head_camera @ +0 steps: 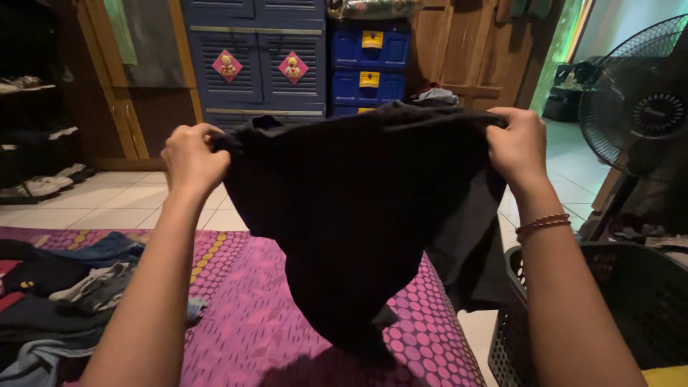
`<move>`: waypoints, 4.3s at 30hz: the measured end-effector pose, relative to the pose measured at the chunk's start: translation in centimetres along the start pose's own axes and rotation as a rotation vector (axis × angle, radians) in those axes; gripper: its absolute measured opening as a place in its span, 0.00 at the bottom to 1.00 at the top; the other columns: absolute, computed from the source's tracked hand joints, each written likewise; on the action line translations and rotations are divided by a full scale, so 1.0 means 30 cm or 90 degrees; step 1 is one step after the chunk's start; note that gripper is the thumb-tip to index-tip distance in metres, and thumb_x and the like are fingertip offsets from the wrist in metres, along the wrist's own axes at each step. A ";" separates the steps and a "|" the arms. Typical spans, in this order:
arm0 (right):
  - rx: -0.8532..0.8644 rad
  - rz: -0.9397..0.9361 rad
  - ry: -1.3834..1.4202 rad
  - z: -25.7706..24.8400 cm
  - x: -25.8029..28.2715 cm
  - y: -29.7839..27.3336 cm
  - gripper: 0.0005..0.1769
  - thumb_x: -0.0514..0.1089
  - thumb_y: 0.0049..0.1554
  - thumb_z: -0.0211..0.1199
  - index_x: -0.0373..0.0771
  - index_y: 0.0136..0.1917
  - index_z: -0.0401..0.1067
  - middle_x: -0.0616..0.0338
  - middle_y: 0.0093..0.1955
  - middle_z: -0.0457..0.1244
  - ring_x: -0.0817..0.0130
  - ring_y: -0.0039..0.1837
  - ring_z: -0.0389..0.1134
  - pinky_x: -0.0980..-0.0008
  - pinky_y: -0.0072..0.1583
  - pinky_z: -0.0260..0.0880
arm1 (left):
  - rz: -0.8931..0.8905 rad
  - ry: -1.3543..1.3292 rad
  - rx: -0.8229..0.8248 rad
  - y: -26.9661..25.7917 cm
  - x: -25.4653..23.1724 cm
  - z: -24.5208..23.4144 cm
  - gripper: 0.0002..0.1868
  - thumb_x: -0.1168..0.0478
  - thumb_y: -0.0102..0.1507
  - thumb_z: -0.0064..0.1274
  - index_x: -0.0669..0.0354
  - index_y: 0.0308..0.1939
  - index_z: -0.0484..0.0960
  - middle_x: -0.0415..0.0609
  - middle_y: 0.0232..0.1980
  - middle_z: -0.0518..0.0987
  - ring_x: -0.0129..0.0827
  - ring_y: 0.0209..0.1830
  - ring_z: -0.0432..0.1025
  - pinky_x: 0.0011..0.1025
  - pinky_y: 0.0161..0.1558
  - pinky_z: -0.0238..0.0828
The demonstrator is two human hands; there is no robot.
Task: The person picks up a black t-shirt from a bed, spreads it flat, folds the sleeves and sides inward, and سپس folds it into a square before placing it into a laundry basket.
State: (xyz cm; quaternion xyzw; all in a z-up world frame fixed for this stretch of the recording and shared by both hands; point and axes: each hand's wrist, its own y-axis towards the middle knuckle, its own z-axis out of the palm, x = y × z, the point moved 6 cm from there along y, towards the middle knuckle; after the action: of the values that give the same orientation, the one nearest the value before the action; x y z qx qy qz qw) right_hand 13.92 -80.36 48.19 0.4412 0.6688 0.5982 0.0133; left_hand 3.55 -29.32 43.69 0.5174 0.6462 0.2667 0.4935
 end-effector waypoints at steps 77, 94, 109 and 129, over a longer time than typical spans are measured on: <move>0.298 -0.065 0.761 0.194 -0.096 -0.161 0.48 0.74 0.62 0.46 0.39 0.80 0.49 0.59 0.74 0.52 0.64 0.75 0.53 0.57 0.80 0.52 | 0.060 -0.155 -0.300 -0.191 -0.063 0.118 0.44 0.50 0.72 0.60 0.58 0.82 0.49 0.59 0.79 0.63 0.52 0.82 0.54 0.42 0.81 0.48; 0.416 0.153 0.185 0.491 -0.715 -0.390 0.13 0.31 0.52 0.57 0.29 0.48 0.79 0.52 0.35 0.72 0.68 0.38 0.73 0.66 0.46 0.74 | -0.087 0.025 0.603 -0.354 0.384 0.464 0.10 0.62 0.53 0.61 0.53 0.36 0.93 0.57 0.31 0.87 0.45 0.30 0.82 0.39 0.38 0.76; 0.603 0.476 0.203 0.891 -1.052 -0.260 0.24 0.51 0.64 0.62 0.36 0.68 0.70 0.20 0.67 0.53 0.60 0.50 0.58 0.33 0.68 0.45 | -0.310 -0.229 0.707 -0.249 0.675 0.867 0.24 0.55 0.70 0.50 0.79 0.56 0.81 0.68 0.38 0.84 0.54 0.37 0.80 0.44 0.41 0.72; 0.776 -0.130 -0.133 0.981 -0.758 -1.089 0.45 0.70 0.39 0.78 0.33 0.53 0.70 0.43 0.49 0.67 0.45 0.51 0.70 0.54 0.51 0.71 | -0.639 -0.080 0.952 -1.376 0.843 1.099 0.44 0.31 0.57 0.60 0.68 0.59 0.83 0.57 0.63 0.77 0.42 0.64 0.67 0.56 0.66 0.57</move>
State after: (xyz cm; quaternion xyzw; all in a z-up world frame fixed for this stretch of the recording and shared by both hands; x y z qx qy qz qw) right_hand 25.10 -67.51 1.70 0.3591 0.9239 0.0585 -0.1184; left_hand 17.51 -24.52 -12.98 0.3743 0.7725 -0.4984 0.1210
